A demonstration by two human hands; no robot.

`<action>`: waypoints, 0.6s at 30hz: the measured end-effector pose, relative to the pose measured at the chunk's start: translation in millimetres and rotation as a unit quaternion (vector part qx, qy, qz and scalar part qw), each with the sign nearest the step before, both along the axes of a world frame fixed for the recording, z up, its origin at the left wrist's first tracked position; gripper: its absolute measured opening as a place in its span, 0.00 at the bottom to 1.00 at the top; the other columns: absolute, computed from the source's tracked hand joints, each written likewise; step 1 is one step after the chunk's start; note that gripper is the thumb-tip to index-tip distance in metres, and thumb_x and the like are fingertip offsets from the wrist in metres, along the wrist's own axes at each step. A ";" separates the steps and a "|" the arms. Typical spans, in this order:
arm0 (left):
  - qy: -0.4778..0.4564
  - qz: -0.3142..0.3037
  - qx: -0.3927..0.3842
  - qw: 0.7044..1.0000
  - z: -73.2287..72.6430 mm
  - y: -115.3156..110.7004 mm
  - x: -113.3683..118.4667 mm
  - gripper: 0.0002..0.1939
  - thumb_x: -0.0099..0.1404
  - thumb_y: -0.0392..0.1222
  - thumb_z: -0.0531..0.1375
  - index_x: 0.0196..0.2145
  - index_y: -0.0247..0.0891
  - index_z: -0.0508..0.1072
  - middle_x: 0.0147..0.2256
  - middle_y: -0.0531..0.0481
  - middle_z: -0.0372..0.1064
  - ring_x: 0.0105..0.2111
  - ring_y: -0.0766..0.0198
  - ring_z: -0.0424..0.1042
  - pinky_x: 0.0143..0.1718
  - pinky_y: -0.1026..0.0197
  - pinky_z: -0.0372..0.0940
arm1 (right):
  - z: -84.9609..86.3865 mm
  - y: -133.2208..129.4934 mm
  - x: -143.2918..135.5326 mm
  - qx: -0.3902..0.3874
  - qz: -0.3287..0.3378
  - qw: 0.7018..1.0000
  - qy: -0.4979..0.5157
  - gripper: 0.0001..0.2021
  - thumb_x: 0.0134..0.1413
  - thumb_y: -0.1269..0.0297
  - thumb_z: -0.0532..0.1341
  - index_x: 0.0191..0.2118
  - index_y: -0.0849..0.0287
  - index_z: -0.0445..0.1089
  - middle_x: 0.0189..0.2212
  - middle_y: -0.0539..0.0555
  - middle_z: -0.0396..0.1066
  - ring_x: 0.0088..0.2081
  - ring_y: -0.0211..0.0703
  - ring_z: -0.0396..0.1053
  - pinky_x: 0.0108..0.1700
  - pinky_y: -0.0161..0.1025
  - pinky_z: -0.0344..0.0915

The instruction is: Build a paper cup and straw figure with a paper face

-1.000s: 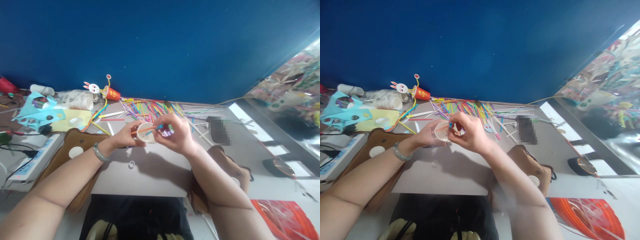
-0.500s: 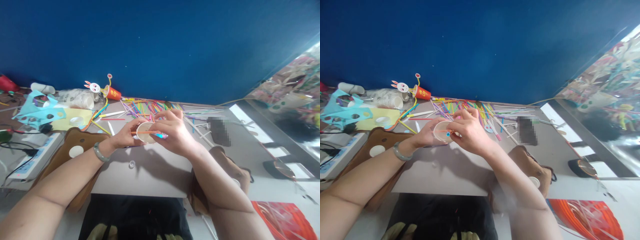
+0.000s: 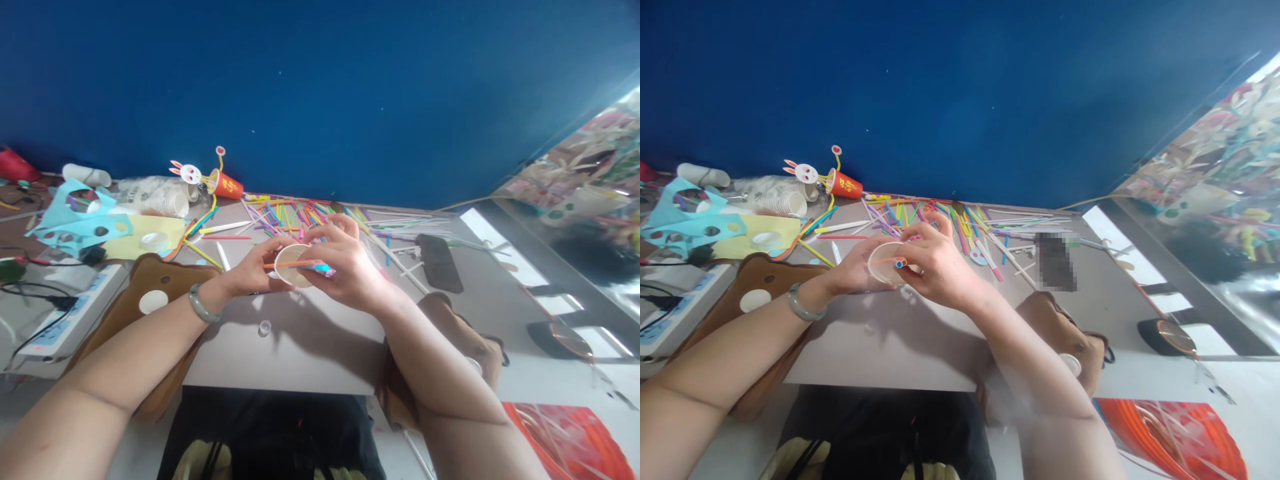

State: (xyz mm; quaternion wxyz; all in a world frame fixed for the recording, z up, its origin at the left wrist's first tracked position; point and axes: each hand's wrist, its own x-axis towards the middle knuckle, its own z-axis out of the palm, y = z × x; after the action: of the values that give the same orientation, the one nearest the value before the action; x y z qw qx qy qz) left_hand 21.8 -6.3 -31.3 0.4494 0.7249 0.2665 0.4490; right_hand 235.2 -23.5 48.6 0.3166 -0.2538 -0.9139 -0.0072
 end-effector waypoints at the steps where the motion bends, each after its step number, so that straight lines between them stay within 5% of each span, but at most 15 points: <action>1: 0.001 0.003 -0.001 1.000 -0.3 0.0 0.1 0.33 0.45 0.42 0.77 0.49 0.40 0.73 0.45 0.44 0.75 0.42 0.56 0.76 0.42 0.57 0.71 | 0.0 0.0 0.0 -0.006 0.001 1.000 -0.001 0.06 0.59 0.69 0.60 0.36 0.53 0.75 0.34 0.53 0.75 0.45 0.49 0.70 0.61 0.57 0.54; 9: -0.014 0.007 -0.044 0.999 1.2 -1.5 2.7 0.36 0.43 0.41 0.78 0.51 0.38 0.74 0.47 0.42 0.76 0.44 0.54 0.76 0.44 0.57 0.71 | 1.1 0.0 2.4 -0.061 0.019 0.998 -0.014 0.08 0.57 0.73 0.61 0.36 0.52 0.76 0.34 0.51 0.77 0.46 0.48 0.71 0.64 0.57 0.50; 13: -0.021 -0.006 -0.129 0.991 10.2 -3.6 5.2 0.34 0.44 0.41 0.77 0.49 0.35 0.75 0.48 0.41 0.75 0.46 0.52 0.75 0.43 0.58 0.71 | -2.0 5.3 3.7 -0.100 0.001 0.994 0.039 0.05 0.57 0.69 0.63 0.36 0.52 0.76 0.35 0.51 0.76 0.42 0.46 0.71 0.63 0.55 0.54; 18: -0.069 -0.046 -0.214 0.973 13.6 -2.2 8.7 0.41 0.46 0.39 0.75 0.58 0.39 0.71 0.51 0.42 0.74 0.46 0.54 0.75 0.40 0.61 0.69 | -0.9 9.1 3.0 -0.112 -0.029 0.985 0.131 0.04 0.54 0.64 0.66 0.30 0.53 0.72 0.24 0.46 0.70 0.37 0.44 0.71 0.60 0.52 0.56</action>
State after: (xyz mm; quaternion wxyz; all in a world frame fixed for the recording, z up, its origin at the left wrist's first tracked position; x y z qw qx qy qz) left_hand 30.5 -8.4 -17.7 0.6315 0.5907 0.2908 0.4096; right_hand 238.2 -14.4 47.7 0.4028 -0.3134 -0.8516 0.1196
